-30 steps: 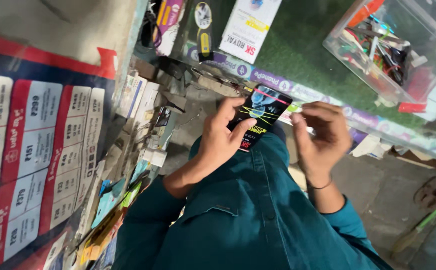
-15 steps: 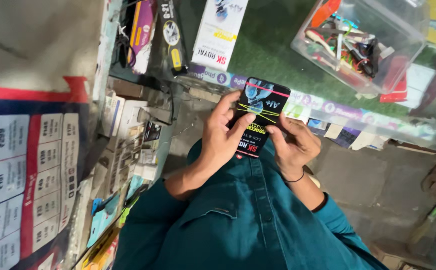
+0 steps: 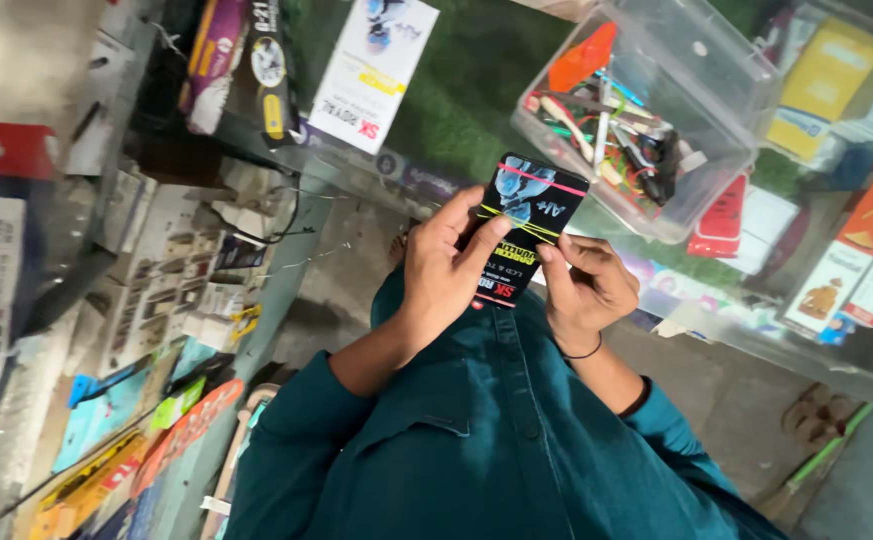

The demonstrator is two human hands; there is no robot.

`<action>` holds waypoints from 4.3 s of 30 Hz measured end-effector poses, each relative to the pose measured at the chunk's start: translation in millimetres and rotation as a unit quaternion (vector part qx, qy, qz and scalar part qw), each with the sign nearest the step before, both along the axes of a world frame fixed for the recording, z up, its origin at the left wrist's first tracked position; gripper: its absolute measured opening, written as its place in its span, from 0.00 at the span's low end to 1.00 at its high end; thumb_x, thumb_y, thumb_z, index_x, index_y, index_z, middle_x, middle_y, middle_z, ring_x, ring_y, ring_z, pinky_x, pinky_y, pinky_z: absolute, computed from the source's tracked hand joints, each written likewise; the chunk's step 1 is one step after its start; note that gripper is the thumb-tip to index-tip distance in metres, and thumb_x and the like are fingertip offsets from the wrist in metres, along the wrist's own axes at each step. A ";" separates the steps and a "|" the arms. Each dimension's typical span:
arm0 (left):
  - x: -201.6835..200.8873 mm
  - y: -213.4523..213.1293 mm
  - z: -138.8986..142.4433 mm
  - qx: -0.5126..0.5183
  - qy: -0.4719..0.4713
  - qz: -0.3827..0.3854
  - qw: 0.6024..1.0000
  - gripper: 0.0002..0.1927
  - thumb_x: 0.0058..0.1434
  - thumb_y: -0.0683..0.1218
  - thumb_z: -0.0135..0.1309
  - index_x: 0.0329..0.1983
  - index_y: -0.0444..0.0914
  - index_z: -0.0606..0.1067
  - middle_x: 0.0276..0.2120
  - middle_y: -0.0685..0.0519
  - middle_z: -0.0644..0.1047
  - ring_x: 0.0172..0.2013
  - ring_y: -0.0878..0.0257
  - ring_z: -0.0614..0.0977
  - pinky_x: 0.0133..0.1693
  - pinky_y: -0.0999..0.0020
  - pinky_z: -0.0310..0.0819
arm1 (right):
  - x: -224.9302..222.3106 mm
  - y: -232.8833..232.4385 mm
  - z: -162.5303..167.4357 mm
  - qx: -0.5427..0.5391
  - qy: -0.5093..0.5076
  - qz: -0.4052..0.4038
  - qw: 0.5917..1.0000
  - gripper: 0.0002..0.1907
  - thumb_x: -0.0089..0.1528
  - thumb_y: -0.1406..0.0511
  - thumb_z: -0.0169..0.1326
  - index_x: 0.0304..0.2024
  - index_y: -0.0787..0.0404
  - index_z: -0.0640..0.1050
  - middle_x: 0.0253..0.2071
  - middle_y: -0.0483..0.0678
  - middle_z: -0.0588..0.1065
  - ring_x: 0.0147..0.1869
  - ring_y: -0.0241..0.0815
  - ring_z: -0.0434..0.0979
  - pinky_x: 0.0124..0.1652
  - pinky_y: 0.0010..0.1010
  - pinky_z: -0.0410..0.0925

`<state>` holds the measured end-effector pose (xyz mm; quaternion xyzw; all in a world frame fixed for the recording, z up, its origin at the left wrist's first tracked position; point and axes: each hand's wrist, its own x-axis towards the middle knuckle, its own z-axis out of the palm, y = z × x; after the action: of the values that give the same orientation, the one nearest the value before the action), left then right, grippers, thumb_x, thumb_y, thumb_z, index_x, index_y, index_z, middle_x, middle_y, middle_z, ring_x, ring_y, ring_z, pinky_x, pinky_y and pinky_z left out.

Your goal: The person secures a stack of small electronic components using multiple rubber bands. They repeatedly open the stack to insert a battery, then close and re-band the bundle. The person adjusts the rubber bands to ensure the stack remains tightly bound.

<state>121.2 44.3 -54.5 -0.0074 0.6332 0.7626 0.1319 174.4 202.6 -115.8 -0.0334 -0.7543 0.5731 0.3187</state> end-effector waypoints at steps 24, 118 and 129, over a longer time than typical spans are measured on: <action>-4.5 15.0 58.4 -0.391 0.411 -0.116 0.816 0.47 0.52 0.56 0.67 0.71 0.35 0.62 0.64 0.42 0.67 0.63 0.45 0.69 0.65 0.39 0.57 | -20.7 75.5 44.4 -0.276 -0.167 0.247 0.914 0.14 0.62 0.80 0.62 0.41 0.62 0.71 0.41 0.42 0.76 0.46 0.29 0.74 0.51 0.23 0.68; -30.6 -58.3 85.7 -0.170 0.555 -0.186 0.793 0.12 0.63 0.49 0.73 0.46 0.46 0.83 0.47 0.61 0.82 0.49 0.65 0.83 0.48 0.67 0.77 | -18.3 23.0 132.7 0.195 0.054 0.340 0.918 0.09 0.54 0.72 0.67 0.33 0.67 0.79 0.29 0.52 0.77 0.32 0.46 0.81 0.34 0.32 0.73; -34.5 -67.3 78.3 -0.162 0.548 -0.201 0.796 0.10 0.58 0.44 0.69 0.39 0.43 0.79 0.47 0.58 0.81 0.53 0.60 0.82 0.57 0.58 0.75 | -23.0 25.2 135.2 0.270 0.091 0.349 0.893 0.10 0.54 0.72 0.67 0.37 0.67 0.81 0.33 0.51 0.79 0.35 0.46 0.82 0.35 0.33 0.75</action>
<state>86.7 -23.0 23.8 0.5180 0.7009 0.4820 -0.0897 151.4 227.8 19.4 0.3712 -0.8108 0.4225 0.1620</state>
